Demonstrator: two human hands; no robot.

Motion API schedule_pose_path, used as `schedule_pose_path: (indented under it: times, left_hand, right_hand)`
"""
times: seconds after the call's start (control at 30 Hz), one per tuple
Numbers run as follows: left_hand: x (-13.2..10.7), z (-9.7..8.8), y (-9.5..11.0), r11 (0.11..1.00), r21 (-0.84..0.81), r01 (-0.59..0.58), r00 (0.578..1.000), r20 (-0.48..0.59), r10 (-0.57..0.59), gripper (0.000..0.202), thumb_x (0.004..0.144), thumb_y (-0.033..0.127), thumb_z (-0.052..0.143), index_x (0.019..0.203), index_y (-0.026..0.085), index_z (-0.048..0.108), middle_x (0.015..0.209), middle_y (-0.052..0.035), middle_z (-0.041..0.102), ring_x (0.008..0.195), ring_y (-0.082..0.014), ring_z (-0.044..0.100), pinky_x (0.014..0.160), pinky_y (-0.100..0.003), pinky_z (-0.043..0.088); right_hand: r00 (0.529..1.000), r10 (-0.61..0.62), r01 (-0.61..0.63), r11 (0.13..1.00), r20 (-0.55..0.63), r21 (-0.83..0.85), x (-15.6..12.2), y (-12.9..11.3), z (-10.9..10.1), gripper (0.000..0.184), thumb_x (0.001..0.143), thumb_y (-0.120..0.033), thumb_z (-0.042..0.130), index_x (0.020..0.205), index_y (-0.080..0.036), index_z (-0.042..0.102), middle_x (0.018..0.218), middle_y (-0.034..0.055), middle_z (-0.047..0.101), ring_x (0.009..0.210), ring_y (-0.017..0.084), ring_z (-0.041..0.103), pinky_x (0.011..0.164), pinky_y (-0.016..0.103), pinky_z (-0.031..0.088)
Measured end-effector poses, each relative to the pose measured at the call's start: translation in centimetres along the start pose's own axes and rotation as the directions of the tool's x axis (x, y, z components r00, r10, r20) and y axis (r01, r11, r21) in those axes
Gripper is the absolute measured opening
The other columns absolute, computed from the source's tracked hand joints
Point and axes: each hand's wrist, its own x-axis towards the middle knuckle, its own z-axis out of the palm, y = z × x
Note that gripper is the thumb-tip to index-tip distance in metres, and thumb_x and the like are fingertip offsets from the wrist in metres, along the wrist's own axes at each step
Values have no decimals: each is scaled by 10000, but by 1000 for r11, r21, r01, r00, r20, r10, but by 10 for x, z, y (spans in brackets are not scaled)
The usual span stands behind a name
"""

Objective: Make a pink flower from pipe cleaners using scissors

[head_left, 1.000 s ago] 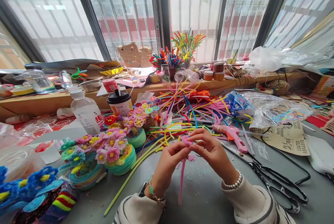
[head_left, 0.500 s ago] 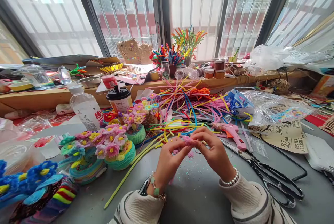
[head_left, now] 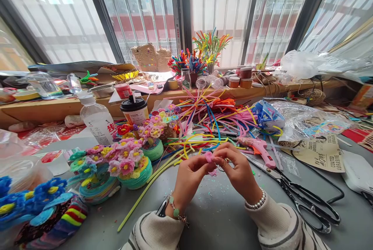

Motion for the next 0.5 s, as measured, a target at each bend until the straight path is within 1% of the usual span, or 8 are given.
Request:
schedule_pose_path:
  times: [0.1,0.17,0.27,0.33,0.4,0.5]
  left_hand:
    - [1,0,-1,999,-30,19,1000,1,-19,207,643,311,611,731,125,635,685,-53,641,645,-160,586,606,-275,477]
    - [3,-1,-1,996,-53,67,998,2,-67,220,648,314,606,761,126,613,690,-47,634,616,-145,584,579,-257,469]
    - [5,-1,-2,987,-48,153,988,-21,-154,249,622,327,626,762,129,575,611,-12,606,521,-119,564,507,-229,443]
    - [5,0,-2,982,-26,190,981,-33,-190,272,592,345,645,739,130,565,558,6,582,484,-114,548,479,-223,428]
    - [5,0,-1,976,-28,216,976,-2,-216,289,592,369,639,731,124,574,561,-5,586,481,-111,540,476,-221,420]
    - [3,1,0,962,-103,254,965,97,-245,305,651,394,581,750,106,608,638,-47,617,484,-94,523,481,-213,404]
  right_hand:
    - [1000,9,-9,1000,11,6,0,1,0,117,767,-269,518,718,-208,605,773,43,554,754,179,518,662,308,430]
    - [1000,2,-2,1000,12,-13,0,2,1,107,764,-270,523,769,-211,611,811,52,553,783,182,512,626,292,439]
    - [1000,-11,12,997,18,-76,-2,5,5,127,736,-293,555,821,-212,604,828,63,556,800,193,501,574,280,443]
    - [1000,-6,7,993,15,-117,-2,7,7,115,737,-294,551,801,-210,597,793,60,567,769,191,500,571,286,440]
    - [1000,18,-18,992,1,-125,-2,7,8,108,758,-287,523,767,-206,592,756,53,577,736,182,504,581,290,437]
    - [995,95,-94,994,5,-62,-1,5,7,143,775,-301,498,747,-201,596,735,42,587,712,169,521,591,283,445]
